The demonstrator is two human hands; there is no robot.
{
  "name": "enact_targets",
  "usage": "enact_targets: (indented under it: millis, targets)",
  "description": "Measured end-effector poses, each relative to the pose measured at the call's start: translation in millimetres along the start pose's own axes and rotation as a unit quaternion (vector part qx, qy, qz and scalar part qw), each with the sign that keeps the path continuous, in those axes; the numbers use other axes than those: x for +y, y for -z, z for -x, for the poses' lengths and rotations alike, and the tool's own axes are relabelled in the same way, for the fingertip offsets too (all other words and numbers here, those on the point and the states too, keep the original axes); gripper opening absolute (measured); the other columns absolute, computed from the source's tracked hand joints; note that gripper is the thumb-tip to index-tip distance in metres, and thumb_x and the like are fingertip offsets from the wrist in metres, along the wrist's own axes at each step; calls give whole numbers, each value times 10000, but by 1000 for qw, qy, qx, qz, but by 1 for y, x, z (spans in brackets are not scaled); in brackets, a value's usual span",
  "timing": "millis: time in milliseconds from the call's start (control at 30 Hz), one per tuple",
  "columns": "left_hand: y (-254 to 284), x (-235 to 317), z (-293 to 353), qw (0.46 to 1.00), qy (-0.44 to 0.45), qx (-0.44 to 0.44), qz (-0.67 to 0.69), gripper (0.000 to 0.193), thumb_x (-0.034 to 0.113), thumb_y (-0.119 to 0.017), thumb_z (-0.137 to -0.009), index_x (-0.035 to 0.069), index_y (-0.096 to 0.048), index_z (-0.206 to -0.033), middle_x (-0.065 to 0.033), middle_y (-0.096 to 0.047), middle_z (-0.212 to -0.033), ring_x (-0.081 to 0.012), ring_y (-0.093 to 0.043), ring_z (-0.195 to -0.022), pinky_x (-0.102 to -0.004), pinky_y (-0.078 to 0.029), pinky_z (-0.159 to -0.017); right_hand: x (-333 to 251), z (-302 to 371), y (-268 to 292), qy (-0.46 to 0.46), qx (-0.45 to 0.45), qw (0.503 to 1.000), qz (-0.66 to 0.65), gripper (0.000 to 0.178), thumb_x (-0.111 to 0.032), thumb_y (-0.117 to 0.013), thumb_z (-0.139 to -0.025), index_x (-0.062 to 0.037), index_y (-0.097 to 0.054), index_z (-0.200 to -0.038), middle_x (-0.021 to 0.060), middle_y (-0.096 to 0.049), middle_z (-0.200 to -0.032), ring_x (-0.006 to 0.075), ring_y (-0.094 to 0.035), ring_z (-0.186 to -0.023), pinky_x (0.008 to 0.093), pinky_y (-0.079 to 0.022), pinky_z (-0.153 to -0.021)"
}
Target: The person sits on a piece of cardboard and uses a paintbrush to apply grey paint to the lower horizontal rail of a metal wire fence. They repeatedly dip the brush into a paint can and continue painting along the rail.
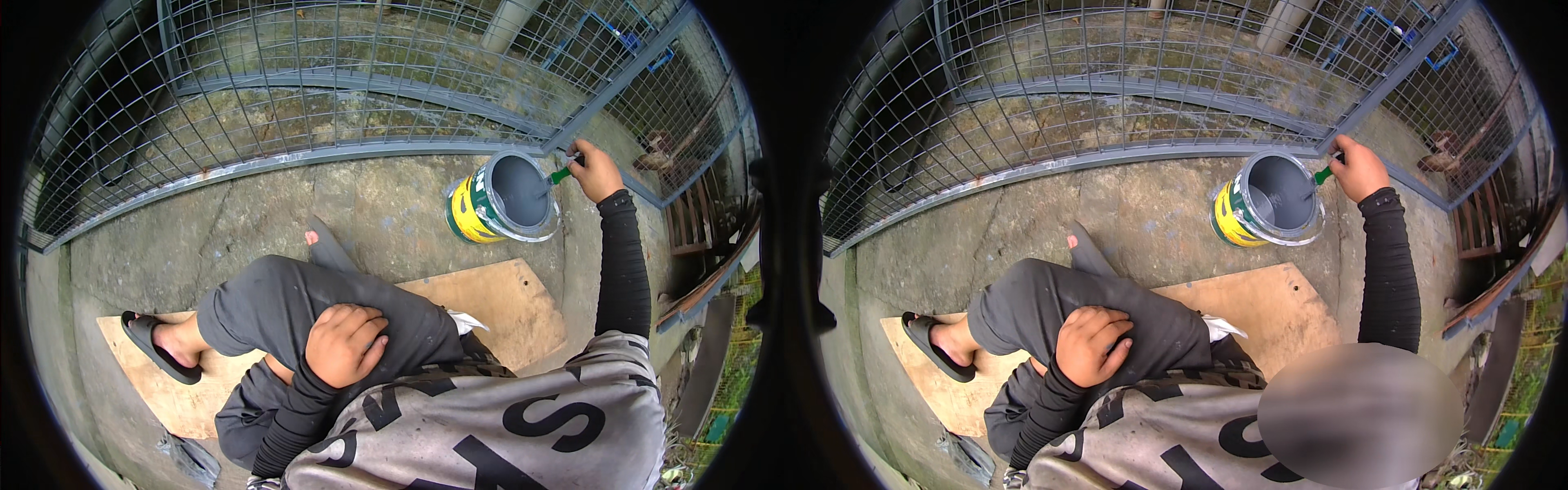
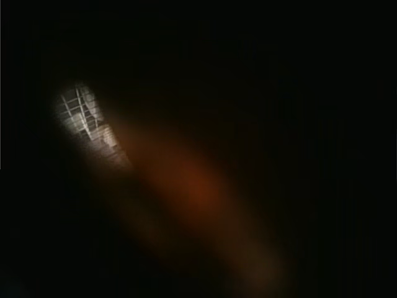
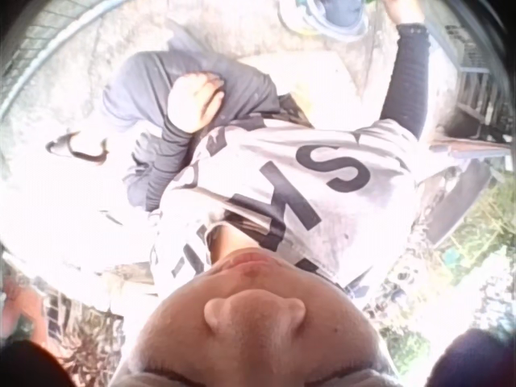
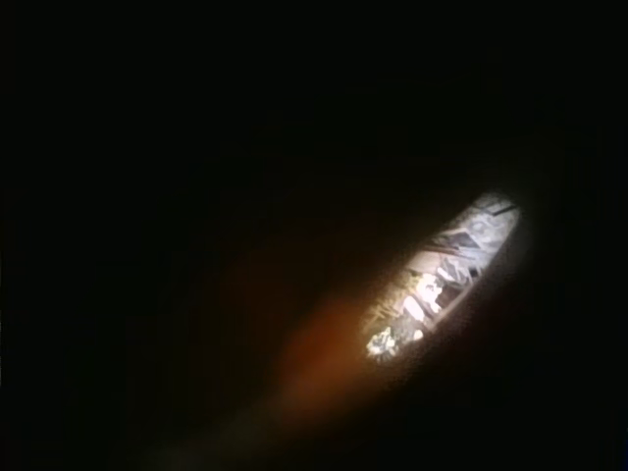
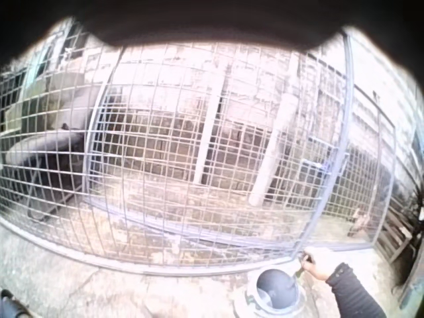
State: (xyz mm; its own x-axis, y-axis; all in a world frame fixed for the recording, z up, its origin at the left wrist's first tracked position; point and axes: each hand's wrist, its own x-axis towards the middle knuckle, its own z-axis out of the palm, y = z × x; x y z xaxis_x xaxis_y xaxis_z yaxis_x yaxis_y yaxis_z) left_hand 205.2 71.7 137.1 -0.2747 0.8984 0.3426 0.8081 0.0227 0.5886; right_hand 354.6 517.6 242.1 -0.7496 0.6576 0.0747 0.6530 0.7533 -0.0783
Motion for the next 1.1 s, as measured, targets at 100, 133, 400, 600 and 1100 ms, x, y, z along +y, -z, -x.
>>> enact_targets:
  millis: [100, 133, 400, 600, 1100]
  targets:
    - [0, 1, 1, 1000, -2, 4, -1, 186, 134, -681, -758, 59, -655, -926, -61, -646, -968, -242, -614, -886, -358, -450, -845, -13, 4, -3, 36, 13, 998, 46, 226, -155, -620, -799, -72, -592, -1007, 178, -650, -840, 375, -631, -838, 456, -486, -708]
    - [0, 1, 1, 1000, -4, 6, -3, 185, 134, -681, -758, 58, -654, -924, -61, -645, -968, -241, -614, -886, -358, -451, -845, -19, 6, -2, 45, 15, 997, 63, 227, -158, -621, -799, -78, -592, -1010, 175, -653, -835, 374, -634, -839, 461, -489, -709]
    - [0, 3, 7, 1000, -13, 20, -12, 182, 136, -674, -766, 57, -652, -928, -60, -645, -963, -240, -615, -884, -356, -450, -851, -54, 12, 11, 95, 49, 976, 192, 228, -159, -583, -804, -85, -579, -1019, 169, -667, -810, 385, -641, -776, 482, -510, -673]
    - [-1, 2, 8, 1000, -9, 17, -6, 185, 137, -675, -767, 57, -654, -932, -60, -646, -967, -239, -616, -891, -357, -449, -857, -74, 13, 33, 95, 92, 984, 123, 235, -165, -597, -805, -94, -575, -1028, 175, -659, -799, 389, -638, -767, 476, -506, -662]
    - [-5, -6, 12, 1000, -10, 19, 20, 186, 119, -693, -753, 61, -657, -926, -53, -647, -993, -239, -615, -922, -366, -468, -874, -80, 24, -36, -42, 86, 601, -794, 260, -237, -584, -941, -25, -599, -1091, 76, -645, -806, 142, -589, -669, 256, -449, -546]
